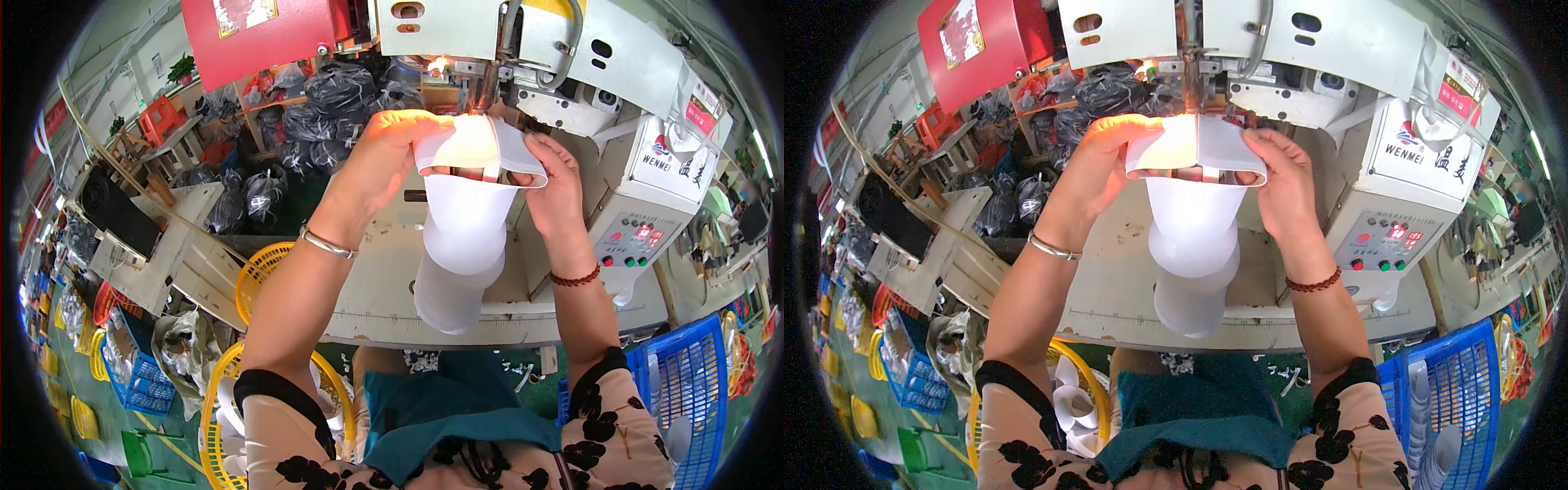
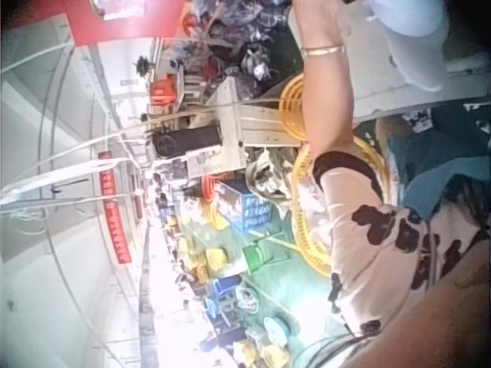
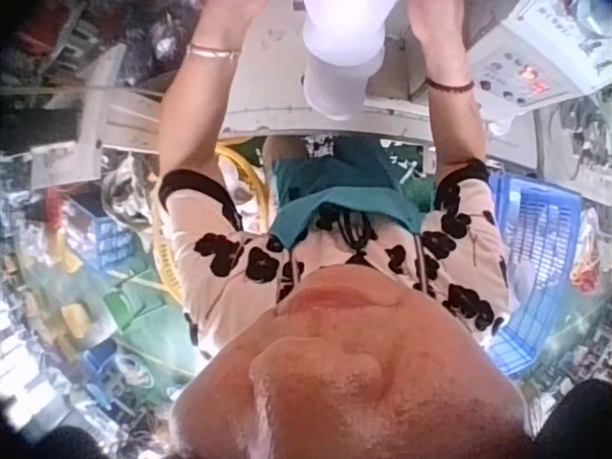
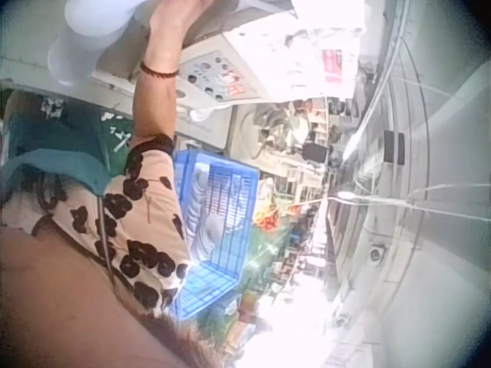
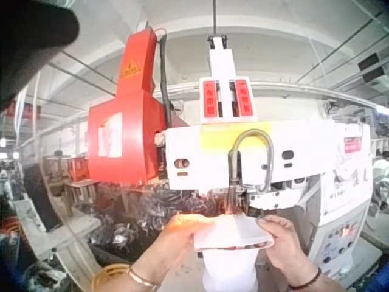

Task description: The person places and assembles white shoe upper components onto an industrial stitching machine by hand.

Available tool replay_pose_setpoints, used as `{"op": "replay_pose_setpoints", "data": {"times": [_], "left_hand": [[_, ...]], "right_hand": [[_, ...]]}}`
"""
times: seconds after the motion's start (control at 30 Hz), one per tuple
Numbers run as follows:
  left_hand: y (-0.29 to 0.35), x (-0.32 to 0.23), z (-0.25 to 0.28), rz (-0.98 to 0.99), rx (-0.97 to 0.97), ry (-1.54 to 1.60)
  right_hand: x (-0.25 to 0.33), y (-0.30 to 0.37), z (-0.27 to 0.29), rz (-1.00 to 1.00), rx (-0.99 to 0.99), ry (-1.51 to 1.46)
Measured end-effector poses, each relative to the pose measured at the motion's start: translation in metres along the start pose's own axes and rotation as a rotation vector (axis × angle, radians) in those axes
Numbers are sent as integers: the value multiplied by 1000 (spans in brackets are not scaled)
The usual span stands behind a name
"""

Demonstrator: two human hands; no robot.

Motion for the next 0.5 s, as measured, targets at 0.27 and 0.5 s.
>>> {"op": "replay_pose_setpoints", "data": {"times": [0.27,0.5], "left_hand": [[-15,11,7,44,-22,148],[-18,11,-1,89,-53,240]], "right_hand": [[-2,-9,-4,-31,-62,-83],[-4,-11,-10,-124,-219,-174]]}}
Point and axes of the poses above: each hand's wrist, its own y-axis away from the middle knuckle, its own z-axis out of the back of the hand, x = y × z, the point moved 1 cm from there along -y, towards the middle knuckle, and after that the axes turned 9 degrees about z, right-handed, at the moved point
